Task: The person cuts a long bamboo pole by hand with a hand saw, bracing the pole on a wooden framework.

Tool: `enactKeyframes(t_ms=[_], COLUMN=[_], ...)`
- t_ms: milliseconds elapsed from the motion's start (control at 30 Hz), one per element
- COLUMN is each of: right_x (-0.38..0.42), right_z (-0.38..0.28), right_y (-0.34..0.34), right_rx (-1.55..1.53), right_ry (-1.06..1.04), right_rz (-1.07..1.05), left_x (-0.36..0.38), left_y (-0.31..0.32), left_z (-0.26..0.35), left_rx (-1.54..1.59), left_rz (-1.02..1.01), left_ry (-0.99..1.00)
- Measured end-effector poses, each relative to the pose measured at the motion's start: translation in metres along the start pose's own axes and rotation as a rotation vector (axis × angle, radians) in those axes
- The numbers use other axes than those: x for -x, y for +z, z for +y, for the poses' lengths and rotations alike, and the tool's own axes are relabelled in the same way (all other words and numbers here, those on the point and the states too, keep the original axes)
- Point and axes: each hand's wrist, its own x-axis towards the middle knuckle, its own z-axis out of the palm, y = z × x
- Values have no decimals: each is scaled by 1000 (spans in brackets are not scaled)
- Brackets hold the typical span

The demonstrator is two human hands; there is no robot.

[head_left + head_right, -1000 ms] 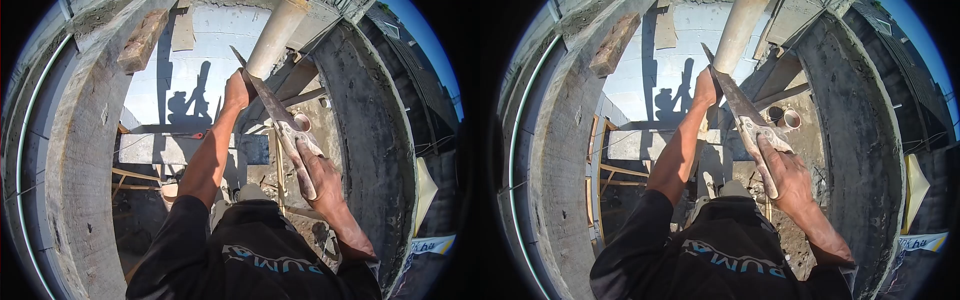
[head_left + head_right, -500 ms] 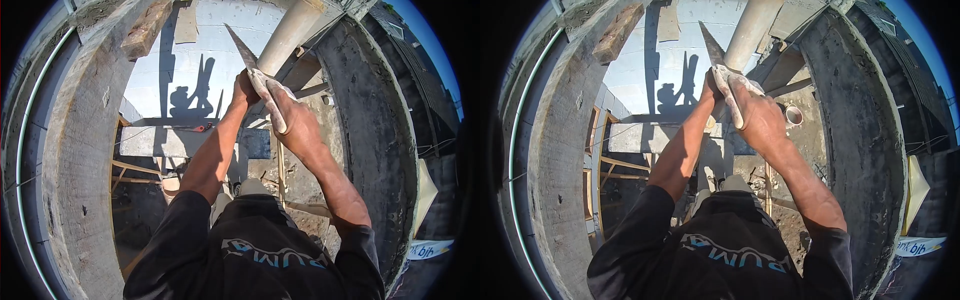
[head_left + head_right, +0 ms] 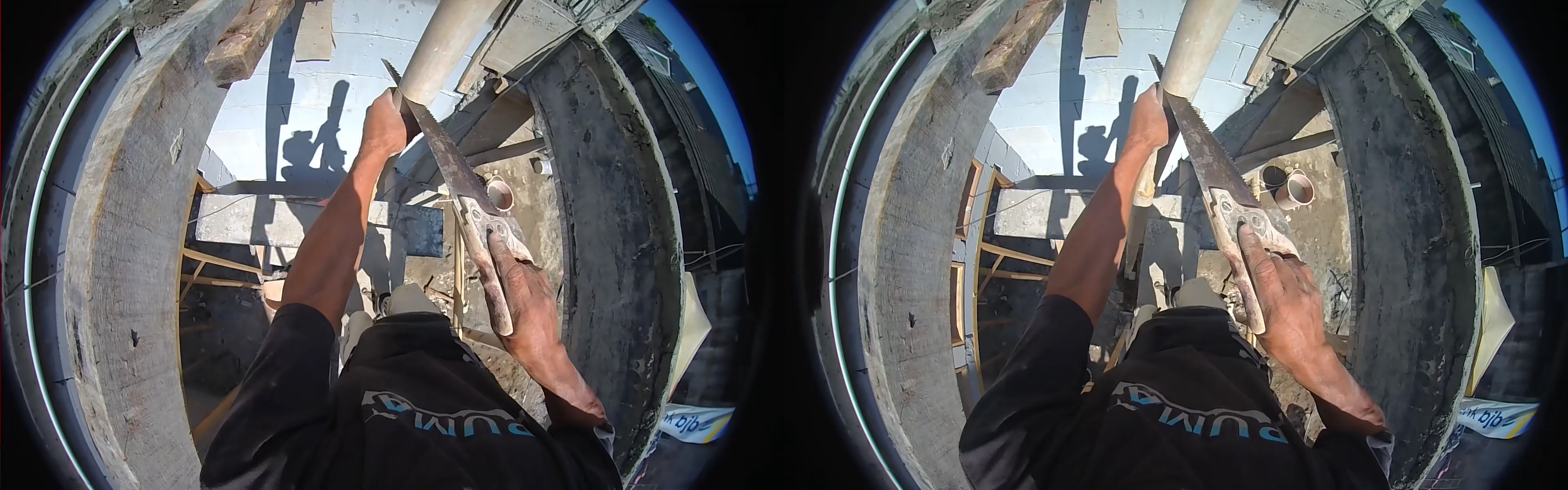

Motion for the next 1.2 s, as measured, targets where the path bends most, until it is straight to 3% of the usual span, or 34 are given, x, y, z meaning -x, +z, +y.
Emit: enactKeyframes(t_ms=[133,200,267,400,467,600,667,800,900,1067,1167,1200], right_x=[-38,-88,-106,-93,-93,-107,-110,-97,-45,5,-45,-82], right_z=[3,3,7,17,10,42,78,1,-26,-13,5,4], right_y=[7,20,29,39,35,55,60,18,3,-10,8,13], right_rx=[-18,-20,3,-12,-25,-4,-31,-68,62,55,40,-16], right_ry=[-19,-11,-8,1,15,-198,-352,-4,-30,-7,-58,78], right_rz=[31,80,92,132,129,176,154,-8,37,-1,90,-4], left_x=[15,8,0,29,29,19,17,13,3,6,18,20], left_y=[3,45,49,33,31,3,-5,-5,-11,19,50,56], left_z=[15,-21,-28,12,9,9,7,10,12,3,-10,-24], left_rx=[20,304,364,-67,-4,28,-80,-11,-115,-131,12,-23], left_rz=[-29,19,-60,-9,-32,-47,-26,87,125,92,133,187], left_ry=[-27,-32,-15,85,40,45,157,14,41,-34,-12,115])
